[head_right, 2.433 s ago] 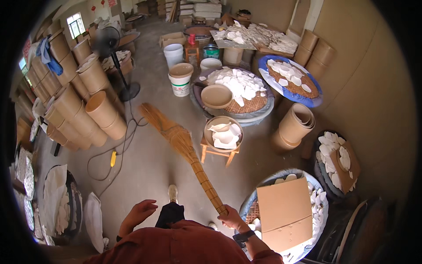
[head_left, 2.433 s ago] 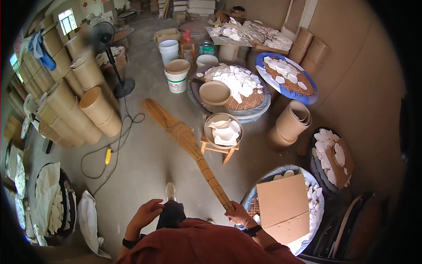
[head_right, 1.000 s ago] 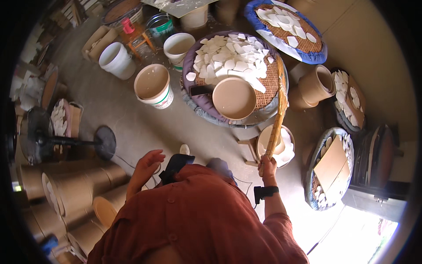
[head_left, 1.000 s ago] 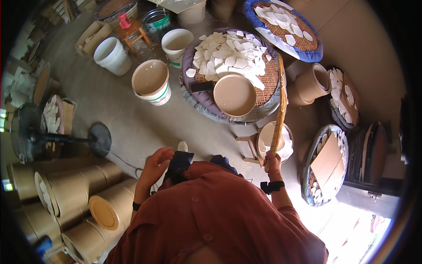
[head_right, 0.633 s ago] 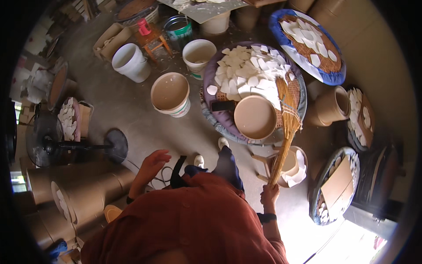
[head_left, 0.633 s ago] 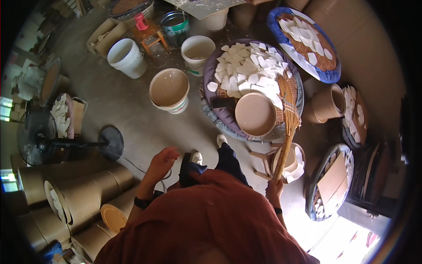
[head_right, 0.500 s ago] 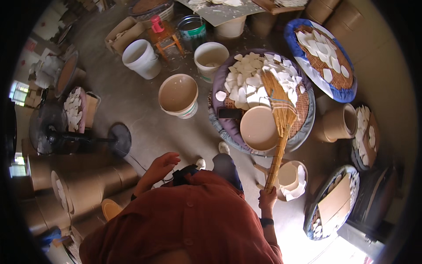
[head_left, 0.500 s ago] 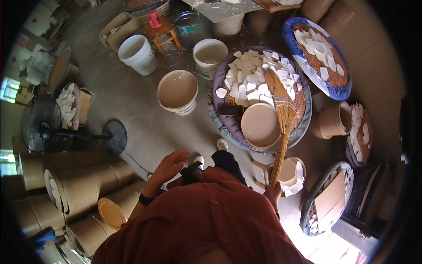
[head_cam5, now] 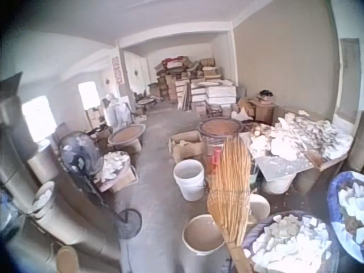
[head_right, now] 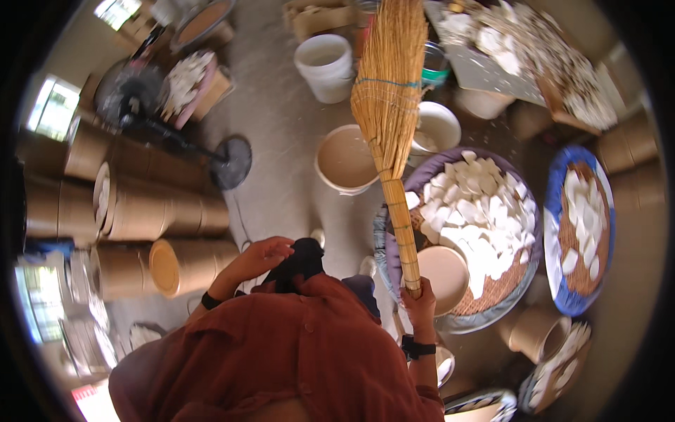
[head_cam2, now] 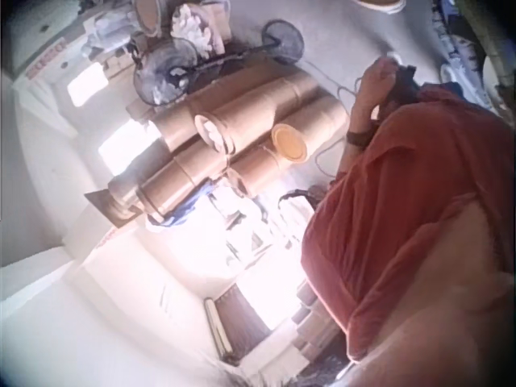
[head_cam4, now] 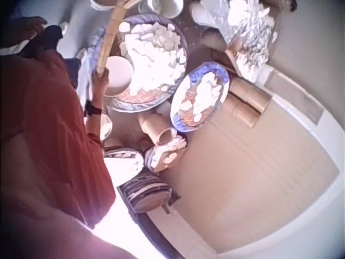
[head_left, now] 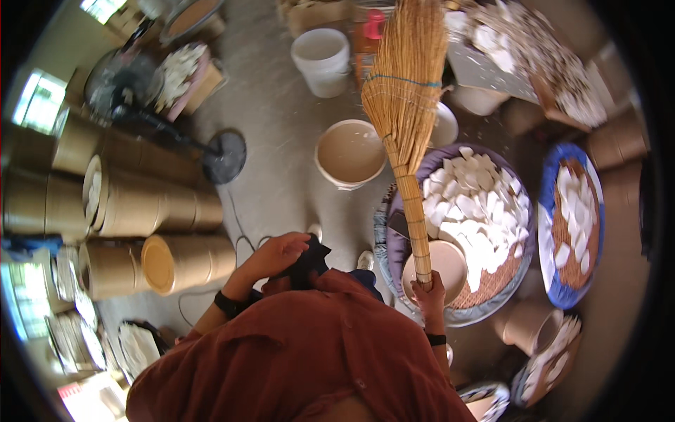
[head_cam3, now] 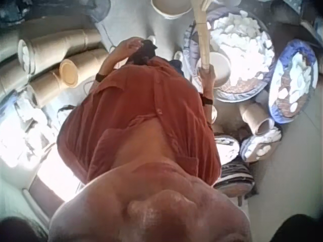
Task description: Moving containers, sweeping debris, and packing sliced medicinal herbs (likely Poria cocos) into large storage barrels.
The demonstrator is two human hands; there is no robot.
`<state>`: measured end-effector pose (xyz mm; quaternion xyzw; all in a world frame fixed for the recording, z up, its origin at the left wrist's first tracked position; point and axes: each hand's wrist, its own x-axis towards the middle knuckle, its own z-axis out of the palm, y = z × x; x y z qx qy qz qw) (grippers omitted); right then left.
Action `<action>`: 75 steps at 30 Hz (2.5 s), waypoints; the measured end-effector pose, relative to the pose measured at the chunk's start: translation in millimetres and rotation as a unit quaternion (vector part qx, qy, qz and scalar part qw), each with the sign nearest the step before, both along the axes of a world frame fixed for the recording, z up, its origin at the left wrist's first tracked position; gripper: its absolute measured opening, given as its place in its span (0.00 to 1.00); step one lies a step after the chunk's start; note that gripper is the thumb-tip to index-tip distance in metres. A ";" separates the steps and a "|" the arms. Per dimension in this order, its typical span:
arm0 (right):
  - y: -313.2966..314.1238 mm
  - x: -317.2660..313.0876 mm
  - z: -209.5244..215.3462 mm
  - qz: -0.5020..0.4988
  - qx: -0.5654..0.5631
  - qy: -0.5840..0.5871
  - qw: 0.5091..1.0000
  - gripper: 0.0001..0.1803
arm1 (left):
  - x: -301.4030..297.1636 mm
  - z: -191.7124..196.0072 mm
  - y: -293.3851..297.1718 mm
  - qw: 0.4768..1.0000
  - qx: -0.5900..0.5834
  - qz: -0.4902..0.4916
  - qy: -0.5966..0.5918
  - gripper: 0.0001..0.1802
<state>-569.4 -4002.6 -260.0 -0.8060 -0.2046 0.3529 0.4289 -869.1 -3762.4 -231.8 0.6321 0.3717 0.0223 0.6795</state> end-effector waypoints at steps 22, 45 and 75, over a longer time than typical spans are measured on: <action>682.2 -178.0 -117.2 0.403 -0.279 0.139 0.860 0.15 | -198.0 -93.2 458.1 0.960 -0.067 0.271 0.021 0.20; 932.8 52.0 -301.8 0.141 -0.330 0.137 0.923 0.10 | 65.5 -288.8 967.0 0.955 -0.189 0.228 -0.018 0.19; 1247.8 11.3 -198.8 0.158 -0.317 -0.159 0.922 0.23 | 38.2 -365.1 1380.8 0.873 -0.329 0.357 0.045 0.24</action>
